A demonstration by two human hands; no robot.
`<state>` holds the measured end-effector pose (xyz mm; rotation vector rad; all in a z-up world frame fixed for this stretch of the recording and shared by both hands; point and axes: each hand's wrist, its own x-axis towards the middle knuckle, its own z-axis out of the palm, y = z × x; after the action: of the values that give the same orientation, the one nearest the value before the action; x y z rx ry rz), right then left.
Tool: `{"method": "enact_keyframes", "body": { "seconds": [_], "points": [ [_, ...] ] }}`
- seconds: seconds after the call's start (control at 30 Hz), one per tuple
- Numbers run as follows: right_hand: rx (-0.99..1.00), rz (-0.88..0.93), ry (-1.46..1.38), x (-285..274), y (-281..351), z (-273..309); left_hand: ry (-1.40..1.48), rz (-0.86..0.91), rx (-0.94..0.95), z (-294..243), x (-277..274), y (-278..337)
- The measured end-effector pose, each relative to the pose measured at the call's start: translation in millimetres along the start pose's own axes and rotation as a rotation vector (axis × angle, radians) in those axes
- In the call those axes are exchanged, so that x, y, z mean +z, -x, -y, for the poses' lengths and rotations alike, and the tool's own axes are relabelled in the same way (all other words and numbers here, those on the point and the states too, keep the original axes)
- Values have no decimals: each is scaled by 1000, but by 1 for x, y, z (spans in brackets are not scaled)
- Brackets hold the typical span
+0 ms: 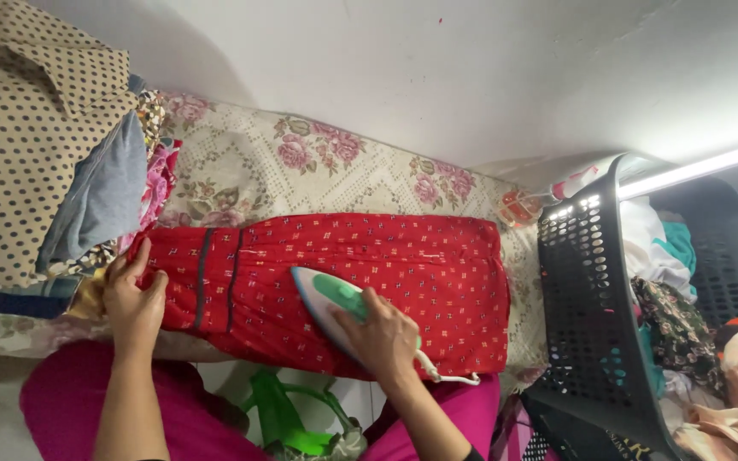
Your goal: The person irons a red patterned cloth on a floral-patterned surface. They repeatedly smooth the fabric with their hands and use a green iron to press it flat, folding the cloth into a smaller rectangle by the end.
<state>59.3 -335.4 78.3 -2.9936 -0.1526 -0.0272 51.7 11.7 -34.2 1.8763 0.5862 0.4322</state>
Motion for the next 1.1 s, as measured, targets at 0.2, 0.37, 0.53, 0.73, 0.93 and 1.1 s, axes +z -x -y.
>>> {"method": "enact_keyframes", "body": {
  "seconds": [0.2, 0.37, 0.53, 0.73, 0.93, 1.1],
  "points": [
    [371, -77, 173, -16, -15, -147, -76, -20, 73, 22, 5, -4],
    [614, -98, 171, -41, -43, -205, -109, 1, 94, 22, 5, -4],
    [251, -41, 248, -38, -37, -223, -74, -9, 92, 19, 8, -1],
    [360, -105, 239, -35, -52, -208, -883, -290, 175, -68, 37, 47],
    [65, -298, 194, -30, -46, -212, -750, 373, 373, -90, 117, 71],
    [127, -418, 190, -22, -55, -206, -862, 236, 339, -69, 135, 56]
  ]
}}
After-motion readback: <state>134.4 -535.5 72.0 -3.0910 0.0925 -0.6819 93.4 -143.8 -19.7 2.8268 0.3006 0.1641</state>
